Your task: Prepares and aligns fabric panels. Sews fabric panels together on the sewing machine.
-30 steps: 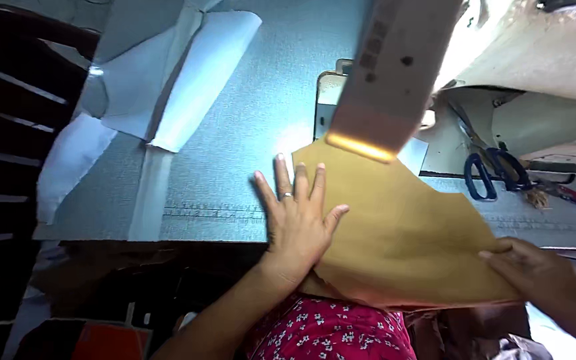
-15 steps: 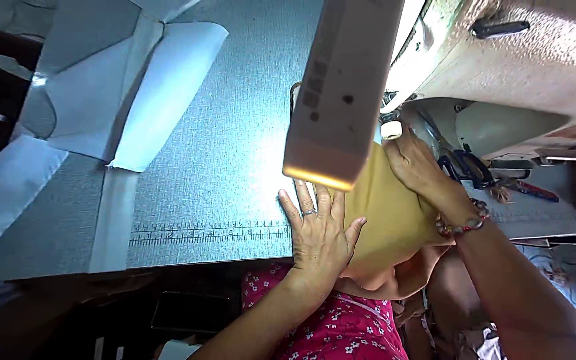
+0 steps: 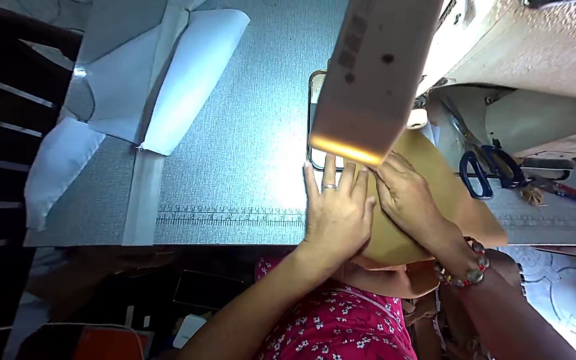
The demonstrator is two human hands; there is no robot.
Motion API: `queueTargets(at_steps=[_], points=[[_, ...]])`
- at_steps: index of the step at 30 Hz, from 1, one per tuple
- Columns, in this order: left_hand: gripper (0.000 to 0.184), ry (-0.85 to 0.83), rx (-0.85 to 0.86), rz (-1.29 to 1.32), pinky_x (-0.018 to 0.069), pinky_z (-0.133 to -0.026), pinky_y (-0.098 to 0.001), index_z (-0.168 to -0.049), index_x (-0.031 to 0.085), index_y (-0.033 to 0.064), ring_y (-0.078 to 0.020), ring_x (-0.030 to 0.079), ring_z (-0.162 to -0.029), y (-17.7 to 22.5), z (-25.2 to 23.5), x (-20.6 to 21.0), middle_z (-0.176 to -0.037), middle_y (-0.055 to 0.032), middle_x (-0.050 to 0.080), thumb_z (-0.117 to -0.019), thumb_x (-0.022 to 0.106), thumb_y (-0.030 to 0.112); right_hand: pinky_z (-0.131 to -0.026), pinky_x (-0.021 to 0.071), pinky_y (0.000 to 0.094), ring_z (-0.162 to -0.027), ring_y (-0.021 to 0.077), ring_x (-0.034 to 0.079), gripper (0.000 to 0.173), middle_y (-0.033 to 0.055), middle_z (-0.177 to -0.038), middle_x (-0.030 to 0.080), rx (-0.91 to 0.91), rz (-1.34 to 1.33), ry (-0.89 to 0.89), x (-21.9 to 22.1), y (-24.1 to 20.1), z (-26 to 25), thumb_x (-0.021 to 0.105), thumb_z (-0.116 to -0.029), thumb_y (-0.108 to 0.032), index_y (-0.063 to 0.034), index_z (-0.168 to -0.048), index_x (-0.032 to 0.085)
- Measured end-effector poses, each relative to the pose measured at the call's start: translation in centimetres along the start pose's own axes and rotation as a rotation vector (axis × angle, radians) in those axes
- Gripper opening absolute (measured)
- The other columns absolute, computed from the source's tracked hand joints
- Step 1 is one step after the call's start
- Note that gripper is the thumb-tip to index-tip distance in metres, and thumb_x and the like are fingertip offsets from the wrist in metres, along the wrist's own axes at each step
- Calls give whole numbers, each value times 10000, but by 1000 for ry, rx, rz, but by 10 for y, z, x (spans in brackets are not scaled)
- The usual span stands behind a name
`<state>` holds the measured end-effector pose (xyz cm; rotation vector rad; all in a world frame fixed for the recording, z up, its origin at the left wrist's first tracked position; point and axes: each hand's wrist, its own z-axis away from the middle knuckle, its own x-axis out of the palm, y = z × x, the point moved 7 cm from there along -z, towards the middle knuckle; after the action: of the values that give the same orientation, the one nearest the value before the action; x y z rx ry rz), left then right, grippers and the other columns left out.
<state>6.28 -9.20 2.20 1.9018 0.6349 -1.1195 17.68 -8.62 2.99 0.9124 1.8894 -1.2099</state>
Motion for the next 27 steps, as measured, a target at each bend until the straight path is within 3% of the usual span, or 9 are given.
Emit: queueTargets(at_steps=[2, 4, 9, 13, 17, 20, 22, 25, 27], points=[[342, 91, 11, 77, 325, -1110, -689, -1211, 753, 107, -455, 519, -1352, -18, -6, -19, -1297, -133, 698, -1021, 505, 247, -1130, 443, 501, -1319, 384, 589, 339, 178, -1337, 672, 0, 29, 17, 3, 2, 4, 506, -971, -11, 8, -1241, 709], [292, 93, 13, 82, 400, -1042, -630, -1136, 784, 125, -460, 536, -1309, -34, -17, -28, -1254, -145, 706, -988, 540, 184, -1137, 436, 506, -1325, 390, 583, 345, 180, -1343, 669, -8, 44, 28, 5, 1, 5, 506, -972, -10, 6, -1252, 704], [303, -49, 20, 31, 367, -1060, -636, -1102, 811, 188, -449, 487, -1357, -50, -34, -17, -1364, -157, 646, -1008, 560, 330, -1093, 466, 544, -1265, 391, 628, 319, 183, -1295, 692, -34, 87, -38, 1, -3, -6, 521, -969, -28, 12, -1217, 717], [269, -18, 36, 13, 343, -1075, -621, -1063, 819, 223, -431, 478, -1360, -52, -40, -16, -1334, -139, 659, -983, 619, 385, -858, 507, 568, -993, 411, 671, 285, 211, -1065, 702, 37, 112, -47, -11, -4, -37, 529, -1017, -93, -12, -1220, 712], [241, -15, 34, 1, 359, -1057, -610, -1066, 816, 225, -418, 490, -1351, -51, -46, -18, -1317, -139, 664, -963, 667, 385, -1028, 416, 613, -1211, 469, 585, 350, 282, -1285, 627, 199, 139, -82, 14, 34, -73, 533, -1035, -222, -57, -1312, 668], [238, -22, 46, 8, 348, -1058, -619, -1071, 820, 205, -434, 494, -1340, -51, -55, -22, -1300, -163, 668, -959, 684, 366, -929, 457, 619, -1144, 468, 619, 262, 280, -1172, 671, 185, 231, 30, -1, 43, -82, 546, -1009, -125, 50, -1103, 716], [252, -29, 75, 9, 337, -1064, -643, -1070, 818, 190, -456, 484, -1344, -53, -63, -21, -1297, -181, 664, -964, 680, 371, -883, 435, 624, -1168, 504, 581, 206, 316, -1184, 644, 181, 328, 127, -27, 33, -75, 546, -944, 9, 96, -1080, 674], [360, 3, 155, -78, 345, -1064, -631, -1087, 796, 325, -392, 465, -1375, -79, -70, -2, -1369, -69, 639, -977, 559, 573, -943, 495, 593, -1180, 477, 581, 286, 294, -1267, 597, 133, 232, 22, -29, 3, -43, 504, -997, -16, 46, -1237, 647], [337, -32, 174, -37, 323, -1067, -666, -1097, 797, 281, -437, 437, -1386, -79, -71, -3, -1387, -113, 620, -972, 595, 520, -1009, 517, 526, -1214, 398, 624, 289, 215, -1289, 654, 73, 122, -9, -4, -4, -29, 531, -1016, -84, -7, -1245, 690]])
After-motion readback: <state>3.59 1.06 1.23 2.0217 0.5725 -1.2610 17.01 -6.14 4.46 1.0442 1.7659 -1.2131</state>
